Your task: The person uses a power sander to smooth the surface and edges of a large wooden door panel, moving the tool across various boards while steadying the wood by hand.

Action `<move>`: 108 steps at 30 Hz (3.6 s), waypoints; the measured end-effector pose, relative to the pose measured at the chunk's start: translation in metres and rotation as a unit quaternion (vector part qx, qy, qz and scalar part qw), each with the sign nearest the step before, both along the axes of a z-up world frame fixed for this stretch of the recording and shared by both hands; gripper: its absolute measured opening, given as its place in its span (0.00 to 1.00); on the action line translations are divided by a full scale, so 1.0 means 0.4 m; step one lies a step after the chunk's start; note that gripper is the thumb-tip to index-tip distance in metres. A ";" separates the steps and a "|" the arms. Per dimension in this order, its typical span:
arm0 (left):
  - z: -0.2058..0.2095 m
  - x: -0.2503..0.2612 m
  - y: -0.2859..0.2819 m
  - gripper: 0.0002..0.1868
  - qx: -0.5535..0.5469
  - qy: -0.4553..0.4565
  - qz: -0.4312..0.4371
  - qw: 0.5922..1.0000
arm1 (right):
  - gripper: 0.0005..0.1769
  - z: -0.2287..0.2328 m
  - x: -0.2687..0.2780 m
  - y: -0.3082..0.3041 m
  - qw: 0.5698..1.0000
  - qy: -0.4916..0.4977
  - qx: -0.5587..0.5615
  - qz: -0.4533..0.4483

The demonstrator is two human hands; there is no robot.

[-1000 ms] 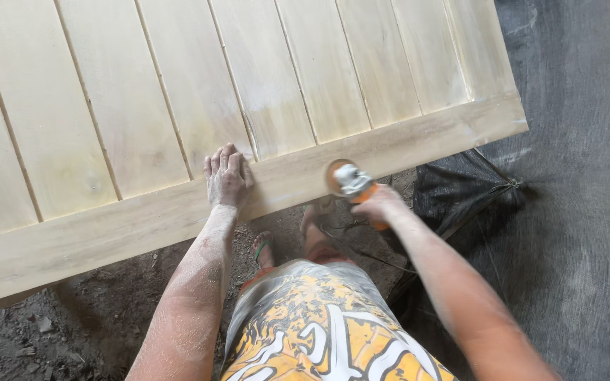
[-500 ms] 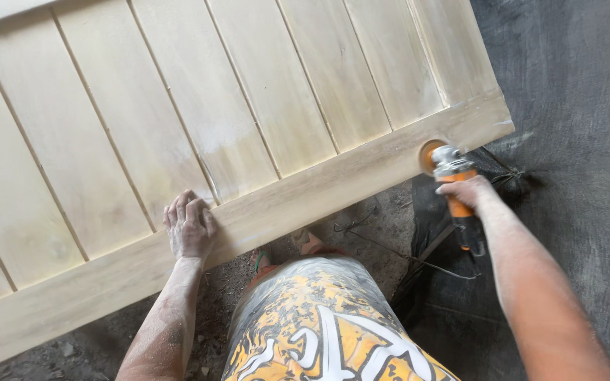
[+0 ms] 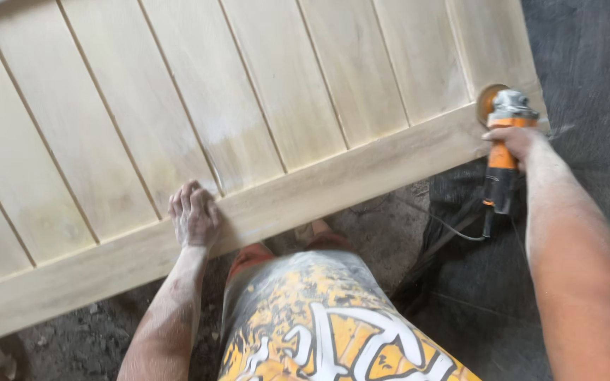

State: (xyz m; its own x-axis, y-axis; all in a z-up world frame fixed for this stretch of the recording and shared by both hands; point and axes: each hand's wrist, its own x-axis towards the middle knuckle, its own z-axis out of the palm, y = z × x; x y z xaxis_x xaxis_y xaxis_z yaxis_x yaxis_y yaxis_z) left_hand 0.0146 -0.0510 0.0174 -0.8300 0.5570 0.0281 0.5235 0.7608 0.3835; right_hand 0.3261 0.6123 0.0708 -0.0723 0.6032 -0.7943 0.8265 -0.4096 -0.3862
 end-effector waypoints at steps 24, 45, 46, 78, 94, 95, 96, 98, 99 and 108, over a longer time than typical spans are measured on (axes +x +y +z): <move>-0.091 -0.135 -0.514 0.24 0.012 0.039 -0.095 0.995 | 0.35 0.073 -0.605 -1.318 0.792 -0.187 0.070 0.578; -0.017 -0.189 -0.609 0.08 -0.009 0.055 0.105 0.993 | 0.40 0.006 -0.468 -1.064 0.845 -0.202 0.087 0.488; -0.020 -0.181 -0.589 0.08 -0.022 0.055 0.099 0.993 | 0.41 0.006 -0.443 -1.011 0.847 -0.204 0.087 0.483; -0.062 -0.017 -0.506 0.35 -0.106 -0.041 -0.017 0.993 | 0.39 -0.002 -0.293 -0.713 0.966 -0.122 0.022 0.229; -0.011 -0.336 -1.171 0.36 -0.069 -0.065 0.163 0.982 | 0.46 0.059 -0.717 -1.721 0.831 -0.183 0.080 0.520; -0.010 -0.354 -1.203 0.36 -0.066 -0.060 0.164 0.982 | 0.45 0.068 -0.745 -1.779 0.831 -0.190 0.072 0.518; -0.013 -0.371 -1.235 0.36 -0.064 -0.056 0.164 0.983 | 0.45 0.078 -0.770 -1.834 0.831 -0.197 0.063 0.517; -0.030 -0.358 -1.278 0.36 -0.068 -0.048 0.167 0.982 | 0.39 0.106 -0.797 -1.941 0.808 -0.179 0.054 0.558; -0.042 -0.367 -1.271 0.37 -0.068 -0.036 0.168 0.983 | 0.36 0.125 -0.826 -1.986 0.797 -0.166 0.055 0.578; -0.060 -0.362 -1.274 0.36 -0.049 -0.018 0.180 0.982 | 0.36 0.153 -0.748 -2.084 0.777 -0.190 0.072 0.595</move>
State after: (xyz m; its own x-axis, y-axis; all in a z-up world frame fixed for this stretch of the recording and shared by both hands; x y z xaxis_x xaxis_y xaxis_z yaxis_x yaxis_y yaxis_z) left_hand -0.1300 -0.5605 -0.0066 -0.9733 0.2251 -0.0444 0.2004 0.9284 0.3129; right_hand 0.0268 -0.2213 0.1320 -0.4241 0.3738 -0.8249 0.6526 0.7577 0.0079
